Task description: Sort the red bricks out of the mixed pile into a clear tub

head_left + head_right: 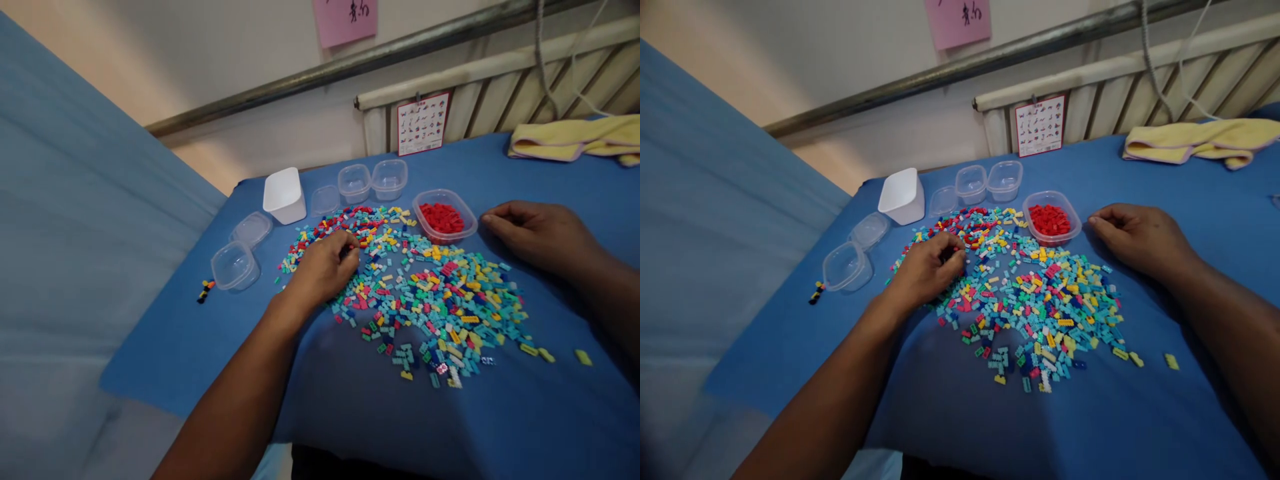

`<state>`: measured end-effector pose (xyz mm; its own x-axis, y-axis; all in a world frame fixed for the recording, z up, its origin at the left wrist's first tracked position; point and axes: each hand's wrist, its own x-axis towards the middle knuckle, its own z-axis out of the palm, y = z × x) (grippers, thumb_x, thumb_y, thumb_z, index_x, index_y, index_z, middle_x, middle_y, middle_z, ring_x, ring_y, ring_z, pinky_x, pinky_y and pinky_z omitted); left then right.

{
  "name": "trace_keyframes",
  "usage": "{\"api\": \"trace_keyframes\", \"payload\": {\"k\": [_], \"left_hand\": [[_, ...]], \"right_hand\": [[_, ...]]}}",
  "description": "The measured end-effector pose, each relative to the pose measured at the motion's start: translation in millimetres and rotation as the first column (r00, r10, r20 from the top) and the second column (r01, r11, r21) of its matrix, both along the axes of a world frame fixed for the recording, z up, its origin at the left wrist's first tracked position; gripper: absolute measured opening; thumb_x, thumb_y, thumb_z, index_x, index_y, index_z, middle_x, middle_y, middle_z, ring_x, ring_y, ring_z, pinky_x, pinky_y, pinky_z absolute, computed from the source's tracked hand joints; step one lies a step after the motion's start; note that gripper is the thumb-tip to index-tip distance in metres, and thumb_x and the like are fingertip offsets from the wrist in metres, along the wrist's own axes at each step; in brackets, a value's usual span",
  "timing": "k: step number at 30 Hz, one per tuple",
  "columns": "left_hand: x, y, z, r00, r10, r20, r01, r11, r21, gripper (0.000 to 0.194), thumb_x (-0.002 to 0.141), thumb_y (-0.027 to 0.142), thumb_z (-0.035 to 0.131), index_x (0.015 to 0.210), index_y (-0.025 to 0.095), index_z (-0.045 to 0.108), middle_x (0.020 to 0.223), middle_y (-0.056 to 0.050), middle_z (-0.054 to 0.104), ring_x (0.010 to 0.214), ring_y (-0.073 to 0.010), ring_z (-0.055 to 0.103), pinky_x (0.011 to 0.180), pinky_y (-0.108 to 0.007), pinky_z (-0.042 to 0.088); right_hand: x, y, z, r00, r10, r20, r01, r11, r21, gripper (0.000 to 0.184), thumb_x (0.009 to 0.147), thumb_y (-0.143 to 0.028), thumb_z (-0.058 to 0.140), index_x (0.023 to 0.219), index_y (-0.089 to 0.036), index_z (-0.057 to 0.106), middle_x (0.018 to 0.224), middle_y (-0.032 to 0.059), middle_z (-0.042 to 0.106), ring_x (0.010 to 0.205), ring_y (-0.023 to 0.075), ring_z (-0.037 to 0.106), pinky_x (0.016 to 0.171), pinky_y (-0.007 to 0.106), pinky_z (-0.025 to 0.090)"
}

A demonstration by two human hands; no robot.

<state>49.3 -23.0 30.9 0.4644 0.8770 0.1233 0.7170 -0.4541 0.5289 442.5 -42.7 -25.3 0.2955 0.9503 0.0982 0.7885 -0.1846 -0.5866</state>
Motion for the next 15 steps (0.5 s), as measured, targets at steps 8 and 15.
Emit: {"api": "trace_keyframes", "payload": {"k": [8, 15], "left_hand": [[9.0, 4.6, -2.2, 0.989, -0.085, 0.121, 0.082, 0.996, 0.024, 0.019, 0.101, 0.026, 0.069, 0.115, 0.024, 0.082, 0.107, -0.005, 0.078, 0.100, -0.0190, 0.072, 0.094, -0.037, 0.057], [79.7, 27.7, 30.9, 0.961, -0.244, 0.129, 0.240, 0.970, 0.041, 0.022, 0.103, 0.025, 0.068, 0.119, 0.017, 0.081, 0.111, -0.007, 0.078, 0.098, -0.0177, 0.071, 0.094, -0.036, 0.057]], "right_hand": [[5.1, 2.9, -7.7, 0.999, 0.039, -0.015, -0.038, 0.999, 0.036, 0.048, 0.087, -0.065, 0.059, 0.101, -0.026, 0.084, 0.084, 0.0047, 0.082, 0.078, 0.0271, 0.072, 0.070, 0.039, 0.047], [6.2, 5.3, -10.4, 0.999, 0.053, -0.012, -0.052, 0.997, 0.056, 0.045, 0.091, -0.061, 0.060, 0.101, -0.025, 0.084, 0.088, 0.0059, 0.083, 0.079, 0.0261, 0.072, 0.071, 0.037, 0.046]]}}
